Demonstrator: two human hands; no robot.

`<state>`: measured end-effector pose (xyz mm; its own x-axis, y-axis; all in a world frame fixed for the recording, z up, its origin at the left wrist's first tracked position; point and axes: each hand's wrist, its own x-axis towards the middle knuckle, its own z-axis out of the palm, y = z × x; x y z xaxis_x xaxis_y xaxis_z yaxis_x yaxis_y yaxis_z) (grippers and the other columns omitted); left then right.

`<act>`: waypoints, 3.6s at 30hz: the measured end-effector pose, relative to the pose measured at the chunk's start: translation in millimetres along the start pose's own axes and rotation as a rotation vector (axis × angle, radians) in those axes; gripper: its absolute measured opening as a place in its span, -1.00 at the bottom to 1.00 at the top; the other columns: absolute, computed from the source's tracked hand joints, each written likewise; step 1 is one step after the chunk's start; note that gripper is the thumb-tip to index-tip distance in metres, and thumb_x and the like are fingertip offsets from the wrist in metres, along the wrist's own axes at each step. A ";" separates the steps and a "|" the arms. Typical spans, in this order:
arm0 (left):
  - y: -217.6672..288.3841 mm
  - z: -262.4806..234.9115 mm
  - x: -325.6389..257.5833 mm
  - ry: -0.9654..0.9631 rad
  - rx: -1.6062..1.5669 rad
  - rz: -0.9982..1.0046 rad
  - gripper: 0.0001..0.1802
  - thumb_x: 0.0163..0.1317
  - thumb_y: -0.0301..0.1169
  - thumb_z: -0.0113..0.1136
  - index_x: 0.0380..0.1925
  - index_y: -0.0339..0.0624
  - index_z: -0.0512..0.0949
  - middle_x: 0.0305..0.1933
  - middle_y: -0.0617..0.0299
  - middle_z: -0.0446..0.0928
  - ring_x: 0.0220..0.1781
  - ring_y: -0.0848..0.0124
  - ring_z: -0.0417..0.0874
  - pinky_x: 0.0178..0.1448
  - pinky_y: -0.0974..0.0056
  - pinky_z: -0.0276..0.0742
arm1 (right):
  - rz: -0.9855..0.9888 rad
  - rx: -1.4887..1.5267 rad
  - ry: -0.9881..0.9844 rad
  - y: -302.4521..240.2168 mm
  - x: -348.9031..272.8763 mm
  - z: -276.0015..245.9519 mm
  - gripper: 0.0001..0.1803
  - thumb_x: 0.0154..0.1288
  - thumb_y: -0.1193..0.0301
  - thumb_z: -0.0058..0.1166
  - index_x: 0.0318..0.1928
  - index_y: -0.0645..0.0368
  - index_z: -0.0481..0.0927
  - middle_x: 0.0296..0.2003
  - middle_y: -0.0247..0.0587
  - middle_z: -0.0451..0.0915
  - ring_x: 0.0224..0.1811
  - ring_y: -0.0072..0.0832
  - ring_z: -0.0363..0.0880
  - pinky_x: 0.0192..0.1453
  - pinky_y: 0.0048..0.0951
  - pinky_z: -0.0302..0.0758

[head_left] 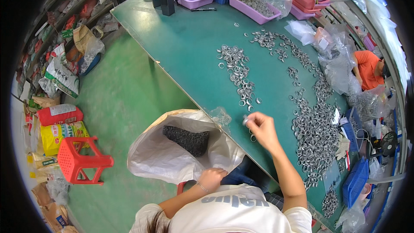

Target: The person sorts metal crescent-shaped parts on a workbench by hand, picking them from a large white bag and placing them into groups or containers.

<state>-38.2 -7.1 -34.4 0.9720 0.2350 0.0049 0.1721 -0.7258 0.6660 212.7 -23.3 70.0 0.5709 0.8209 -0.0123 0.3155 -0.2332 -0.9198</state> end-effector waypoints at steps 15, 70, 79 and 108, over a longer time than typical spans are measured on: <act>-7.2 4.6 1.4 -0.044 -0.074 0.074 -0.64 -0.03 -0.41 0.18 -0.16 -0.21 0.61 -0.09 0.12 0.65 -0.02 0.23 0.67 0.05 0.23 0.58 | -0.438 -0.554 0.292 23.3 74.0 -3.1 -0.80 0.10 0.57 0.22 -0.21 0.23 0.59 -0.27 -0.14 0.54 -0.20 -0.15 0.52 -0.08 -0.24 0.46; 4.6 0.9 4.1 0.062 -0.074 0.049 -0.64 -0.14 -0.51 0.20 -0.23 -0.26 0.64 -0.19 0.06 0.67 -0.13 0.16 0.70 0.00 0.20 0.62 | -0.054 -0.374 0.075 27.5 15.5 -10.8 -0.86 0.15 0.57 0.14 -0.26 0.28 0.51 -0.31 -0.02 0.52 -0.30 -0.07 0.55 -0.19 -0.14 0.50; 3.6 3.4 4.3 0.063 -0.084 0.041 -0.67 -0.12 -0.44 0.22 -0.25 -0.23 0.64 -0.19 0.08 0.66 -0.11 0.17 0.69 -0.01 0.20 0.60 | -0.015 -0.574 0.157 30.4 47.0 -9.4 -0.88 0.17 0.53 0.08 -0.28 0.30 0.50 -0.24 0.04 0.54 -0.21 -0.01 0.57 -0.13 -0.06 0.50; -0.3 9.5 4.4 0.072 -0.088 0.058 -0.63 -0.14 -0.42 0.24 -0.21 -0.16 0.65 -0.23 0.14 0.66 -0.19 0.20 0.69 -0.11 0.22 0.61 | -0.015 -0.574 0.171 33.2 92.4 -24.3 -0.87 0.17 0.48 0.16 -0.28 0.25 0.58 -0.36 -0.10 0.62 -0.29 -0.10 0.61 -0.19 -0.13 0.52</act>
<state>-32.5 -12.0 -41.7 0.9654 0.2422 0.0967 0.0981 -0.6808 0.7258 294.4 32.1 47.8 0.6621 0.7419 0.1058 0.6562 -0.5058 -0.5600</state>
